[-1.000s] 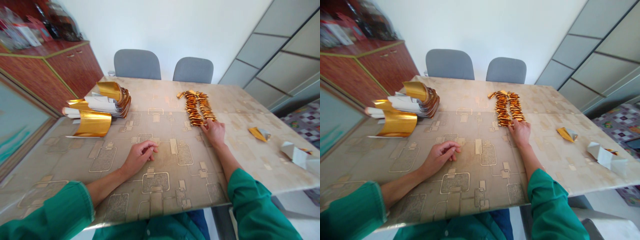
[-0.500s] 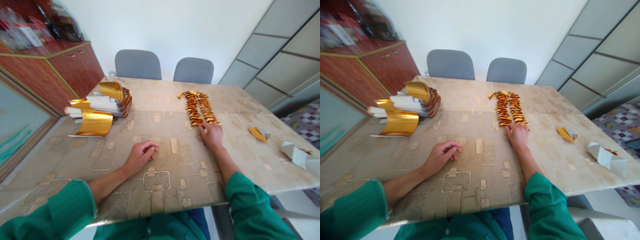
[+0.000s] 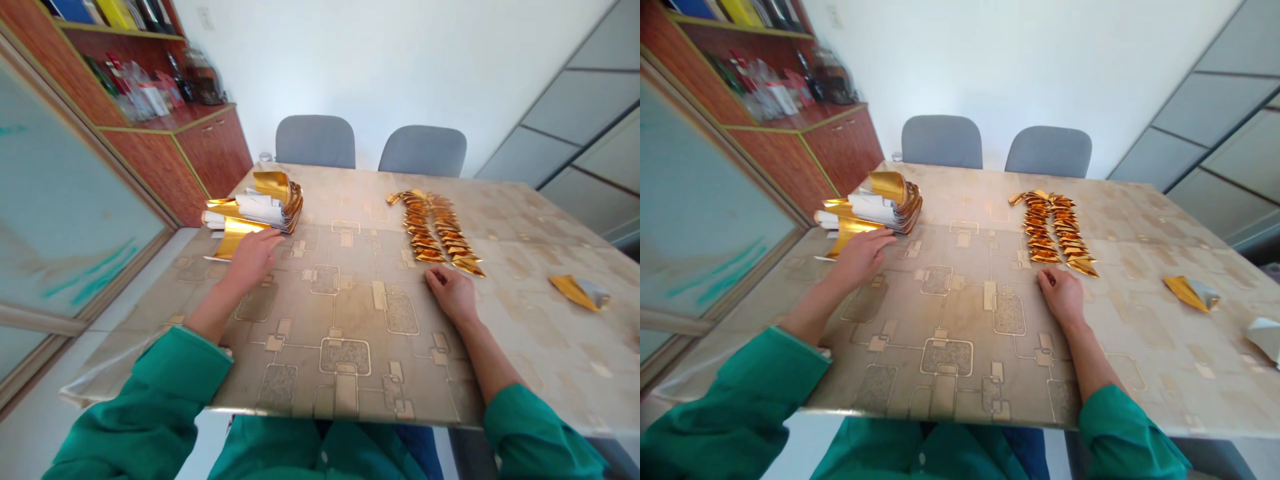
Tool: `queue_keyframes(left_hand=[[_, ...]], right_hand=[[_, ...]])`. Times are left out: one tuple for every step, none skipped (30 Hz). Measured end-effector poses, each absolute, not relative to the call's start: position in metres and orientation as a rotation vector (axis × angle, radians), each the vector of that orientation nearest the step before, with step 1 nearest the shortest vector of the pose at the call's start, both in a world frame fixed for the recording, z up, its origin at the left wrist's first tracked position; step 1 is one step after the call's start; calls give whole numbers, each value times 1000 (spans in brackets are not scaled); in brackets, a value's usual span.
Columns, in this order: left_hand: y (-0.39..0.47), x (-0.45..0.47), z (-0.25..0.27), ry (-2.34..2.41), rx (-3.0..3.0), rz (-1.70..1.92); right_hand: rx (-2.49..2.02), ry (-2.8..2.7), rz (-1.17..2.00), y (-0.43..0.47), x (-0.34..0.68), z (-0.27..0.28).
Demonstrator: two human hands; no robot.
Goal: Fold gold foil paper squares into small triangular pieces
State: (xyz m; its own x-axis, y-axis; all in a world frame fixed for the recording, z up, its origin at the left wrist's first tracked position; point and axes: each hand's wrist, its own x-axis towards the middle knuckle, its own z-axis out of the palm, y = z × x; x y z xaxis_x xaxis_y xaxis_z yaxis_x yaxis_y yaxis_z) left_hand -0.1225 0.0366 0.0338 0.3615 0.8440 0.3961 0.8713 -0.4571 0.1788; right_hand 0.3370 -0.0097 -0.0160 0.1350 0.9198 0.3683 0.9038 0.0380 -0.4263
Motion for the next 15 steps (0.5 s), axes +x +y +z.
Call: queue_keyframes(left_hand=[[40,-137,35,-1694,-2480,-631],[41,-148,35,-1743,-2458,-618],[41,-156,35,-1768,-2436,-651],[40,-161,35,-1769,-2413,-700],[39,-162,35,-1758,-2370,-774],[39,-161,36,-1733,-2317,-859],[40,-159,39,-1699,-2255,-944],[43,-155,43,-1664,-2201,-1011],[48,-151,48,-1629,-2162,-1058],[55,-147,55,-1606,-2150,-1065],[64,-145,63,-1598,-2162,-1036],[74,-143,72,-1602,-2191,-979],[85,-143,82,-1622,-2230,-883],[96,-143,91,-1667,-2267,-750],[107,-145,100,-1729,-2287,-576]], right_hand=[[-1849,-1748,55,-9,337,-17],[-1850,-1749,60,-9,337,-17],[-1850,-1753,58,-8,337,-18],[-1851,-1753,49,-8,337,-18],[-1851,-1750,39,-8,337,-19],[-1852,-1746,31,-7,337,-19],[-1853,-1741,26,-8,336,-19],[-1854,-1738,26,-8,336,-19],[-1855,-1735,29,-8,335,-19],[-1857,-1733,34,-8,335,-19],[-1860,-1730,39,-9,335,-19],[-1864,-1723,42,-9,334,-19],[-1868,-1714,48,-9,334,-19],[-1872,-1706,57,-9,334,-18],[-1875,-1700,66,-9,334,-18]])
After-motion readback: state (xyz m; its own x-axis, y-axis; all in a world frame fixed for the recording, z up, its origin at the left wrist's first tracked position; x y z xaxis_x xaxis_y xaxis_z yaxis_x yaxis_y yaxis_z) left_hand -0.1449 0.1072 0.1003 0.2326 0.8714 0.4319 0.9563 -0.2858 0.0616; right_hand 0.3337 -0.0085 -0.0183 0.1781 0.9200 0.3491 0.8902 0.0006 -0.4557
